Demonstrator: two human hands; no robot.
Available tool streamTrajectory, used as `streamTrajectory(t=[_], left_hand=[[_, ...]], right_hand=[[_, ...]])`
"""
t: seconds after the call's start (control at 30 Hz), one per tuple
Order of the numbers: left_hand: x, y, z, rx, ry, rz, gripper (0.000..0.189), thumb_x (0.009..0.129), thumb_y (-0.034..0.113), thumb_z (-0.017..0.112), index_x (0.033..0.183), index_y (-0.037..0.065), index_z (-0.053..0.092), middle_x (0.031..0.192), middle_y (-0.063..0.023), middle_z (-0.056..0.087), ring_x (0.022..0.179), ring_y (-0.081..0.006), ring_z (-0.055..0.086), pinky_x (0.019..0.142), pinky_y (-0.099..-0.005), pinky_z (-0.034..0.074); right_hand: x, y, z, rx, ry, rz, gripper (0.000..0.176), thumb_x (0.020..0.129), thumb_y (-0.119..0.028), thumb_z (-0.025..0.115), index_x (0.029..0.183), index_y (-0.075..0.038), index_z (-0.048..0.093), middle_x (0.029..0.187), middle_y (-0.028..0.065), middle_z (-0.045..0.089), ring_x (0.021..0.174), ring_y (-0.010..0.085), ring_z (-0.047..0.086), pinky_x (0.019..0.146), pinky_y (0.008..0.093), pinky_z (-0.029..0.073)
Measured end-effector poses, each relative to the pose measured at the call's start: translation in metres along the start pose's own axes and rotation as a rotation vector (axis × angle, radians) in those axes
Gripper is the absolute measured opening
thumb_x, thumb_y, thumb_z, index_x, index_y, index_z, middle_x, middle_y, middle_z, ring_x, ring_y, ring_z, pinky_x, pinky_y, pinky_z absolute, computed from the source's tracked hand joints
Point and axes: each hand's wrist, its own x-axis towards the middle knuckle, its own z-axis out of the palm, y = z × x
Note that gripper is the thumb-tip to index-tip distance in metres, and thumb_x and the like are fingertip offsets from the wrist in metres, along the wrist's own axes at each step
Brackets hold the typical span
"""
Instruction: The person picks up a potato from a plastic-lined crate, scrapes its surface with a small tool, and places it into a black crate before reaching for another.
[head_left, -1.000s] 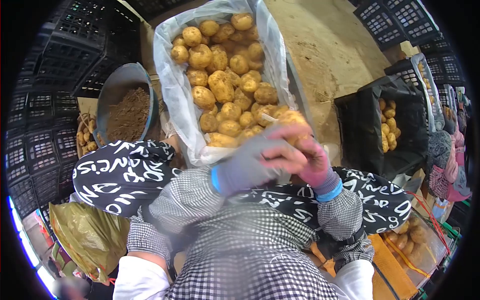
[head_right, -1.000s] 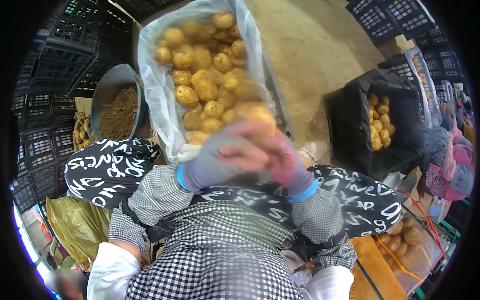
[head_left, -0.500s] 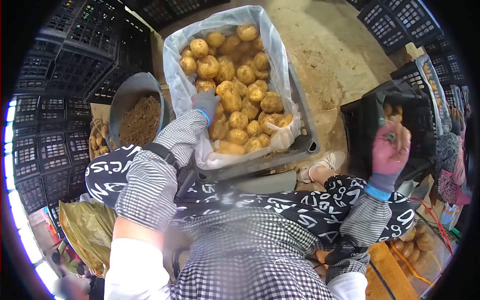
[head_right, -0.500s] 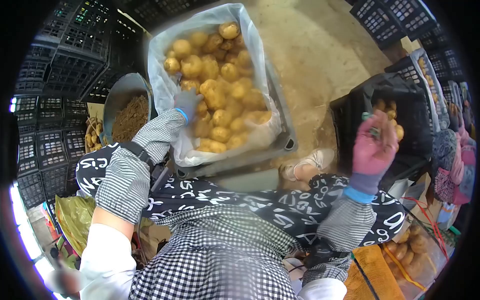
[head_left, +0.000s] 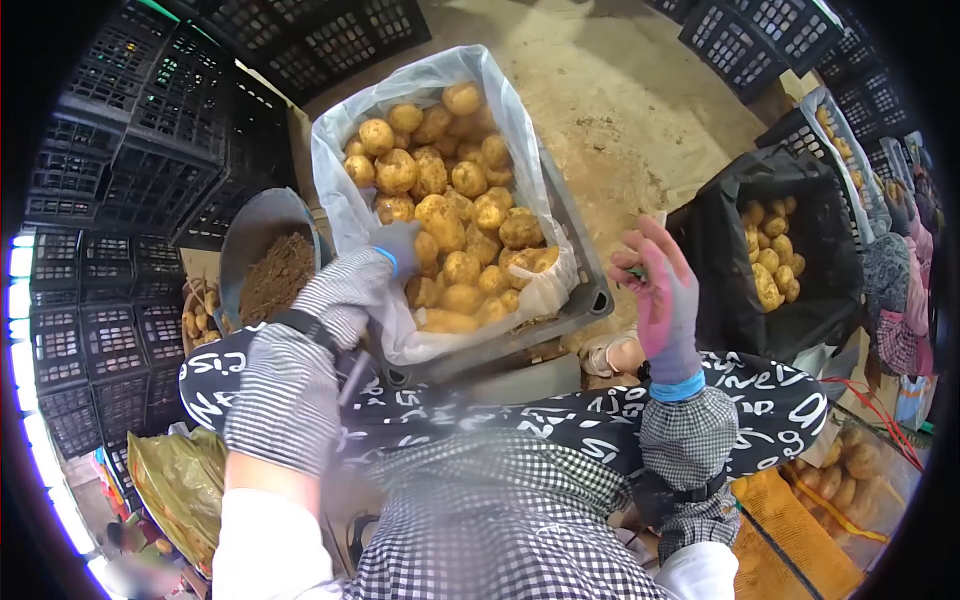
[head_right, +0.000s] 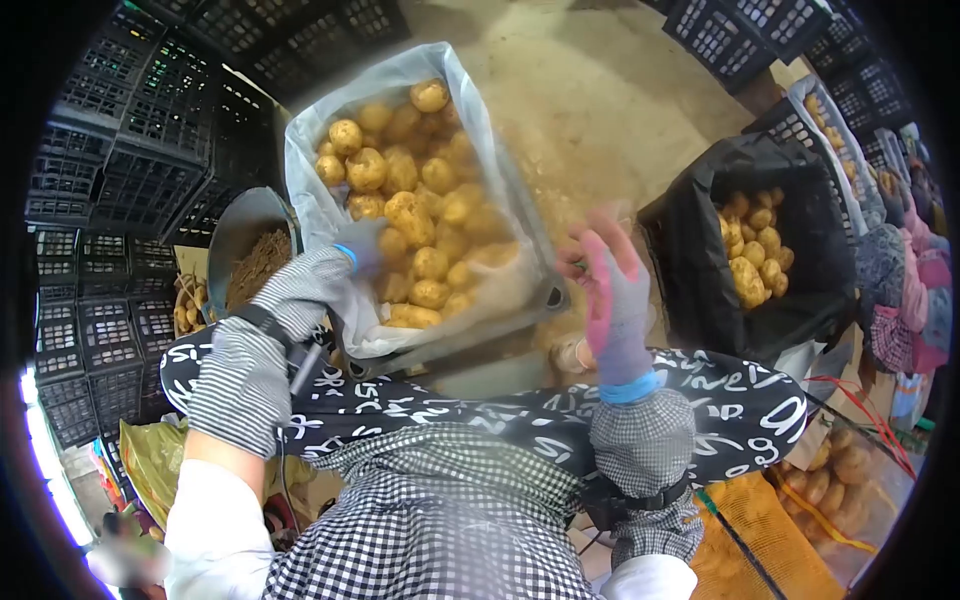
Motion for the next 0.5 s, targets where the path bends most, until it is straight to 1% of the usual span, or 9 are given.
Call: streamTrajectory(t=[0.03, 0.13, 0.2, 0.27, 0.3, 0.37, 0.4, 0.43, 0.5], left_hand=[[-0.007, 0.007, -0.009, -0.246, -0.077, -0.021, 0.079, 0.071, 0.027, 0.085, 0.136, 0.004, 0.046, 0.124, -0.0210, 0.061, 0.109, -0.0321, 0.065, 0.090, -0.0379, 0.053], [-0.027, 0.021, -0.047, -0.982, -0.274, -0.031, 0.083, 0.076, 0.019, 0.083, 0.145, 0.005, 0.038, 0.132, -0.0167, 0.057, 0.116, -0.0257, 0.062, 0.095, -0.0336, 0.052], [-0.060, 0.045, -0.062, -1.510, -0.370, 0.043, 0.083, 0.081, 0.014, 0.080, 0.149, 0.005, 0.034, 0.135, -0.0133, 0.055, 0.118, -0.0219, 0.060, 0.098, -0.0316, 0.050], [-0.094, 0.074, -0.072, -1.741, -0.391, 0.269, 0.082, 0.082, 0.017, 0.078, 0.150, 0.005, 0.033, 0.139, -0.0124, 0.051, 0.122, -0.0218, 0.056, 0.097, -0.0324, 0.050], [-0.107, 0.088, -0.073, -1.852, -0.399, 0.390, 0.082, 0.083, 0.019, 0.077, 0.151, 0.005, 0.032, 0.142, -0.0119, 0.049, 0.124, -0.0218, 0.054, 0.097, -0.0327, 0.050], [-0.117, 0.110, -0.069, -1.762, -0.302, 0.494, 0.083, 0.084, 0.020, 0.077, 0.151, 0.004, 0.031, 0.145, -0.0117, 0.045, 0.127, -0.0202, 0.051, 0.103, -0.0321, 0.045], [-0.122, 0.120, -0.068, -1.715, -0.252, 0.544, 0.084, 0.084, 0.020, 0.077, 0.152, 0.004, 0.031, 0.147, -0.0116, 0.043, 0.129, -0.0194, 0.049, 0.106, -0.0318, 0.042], [-0.134, 0.129, -0.074, -1.769, -0.237, 0.528, 0.076, 0.084, 0.025, 0.077, 0.147, 0.003, 0.040, 0.145, -0.0115, 0.045, 0.132, -0.0183, 0.045, 0.111, -0.0328, 0.036], [-0.126, 0.132, -0.059, -1.604, 0.013, 0.619, 0.069, 0.085, 0.026, 0.077, 0.142, 0.002, 0.046, 0.141, -0.0113, 0.048, 0.128, -0.0186, 0.049, 0.108, -0.0331, 0.039]], right_hand=[[-0.002, 0.004, 0.000, -0.017, 0.006, -0.010, 0.045, 0.097, -0.015, 0.060, 0.136, 0.005, 0.050, 0.115, 0.0133, 0.063, 0.087, 0.0179, 0.065, 0.076, 0.0308, 0.056], [-0.006, 0.020, -0.002, -0.164, -0.085, 0.051, 0.045, 0.100, -0.014, 0.055, 0.140, 0.003, 0.046, 0.115, 0.0118, 0.063, 0.094, 0.0170, 0.065, 0.082, 0.0301, 0.055], [-0.012, 0.019, 0.012, -0.235, -0.203, 0.151, 0.057, 0.093, -0.010, 0.064, 0.144, 0.004, 0.041, 0.127, 0.0120, 0.058, 0.101, 0.0148, 0.062, 0.085, 0.0273, 0.053], [-0.020, 0.021, 0.030, -0.379, -0.327, 0.213, 0.066, 0.089, -0.009, 0.069, 0.146, 0.004, 0.038, 0.133, 0.0121, 0.054, 0.108, 0.0149, 0.059, 0.089, 0.0262, 0.051], [-0.021, 0.024, 0.034, -0.453, -0.373, 0.117, 0.071, 0.086, -0.008, 0.072, 0.147, 0.003, 0.036, 0.135, 0.0120, 0.052, 0.112, 0.0150, 0.057, 0.091, 0.0257, 0.049], [-0.021, 0.031, 0.036, -0.601, -0.460, -0.081, 0.081, 0.081, -0.005, 0.077, 0.149, 0.003, 0.033, 0.140, 0.0119, 0.048, 0.120, 0.0153, 0.052, 0.096, 0.0247, 0.046], [-0.022, 0.034, 0.032, -0.537, -0.438, -0.034, 0.083, 0.079, -0.003, 0.078, 0.149, 0.003, 0.033, 0.140, 0.0118, 0.048, 0.123, 0.0158, 0.050, 0.098, 0.0257, 0.045], [-0.023, 0.038, 0.029, -0.472, -0.416, 0.012, 0.085, 0.077, -0.002, 0.079, 0.148, 0.002, 0.034, 0.140, 0.0117, 0.048, 0.125, 0.0163, 0.049, 0.101, 0.0266, 0.044], [-0.021, 0.044, 0.024, -0.436, -0.411, 0.010, 0.087, 0.073, 0.001, 0.081, 0.147, 0.002, 0.036, 0.140, 0.0113, 0.048, 0.128, 0.0167, 0.047, 0.104, 0.0284, 0.042]])
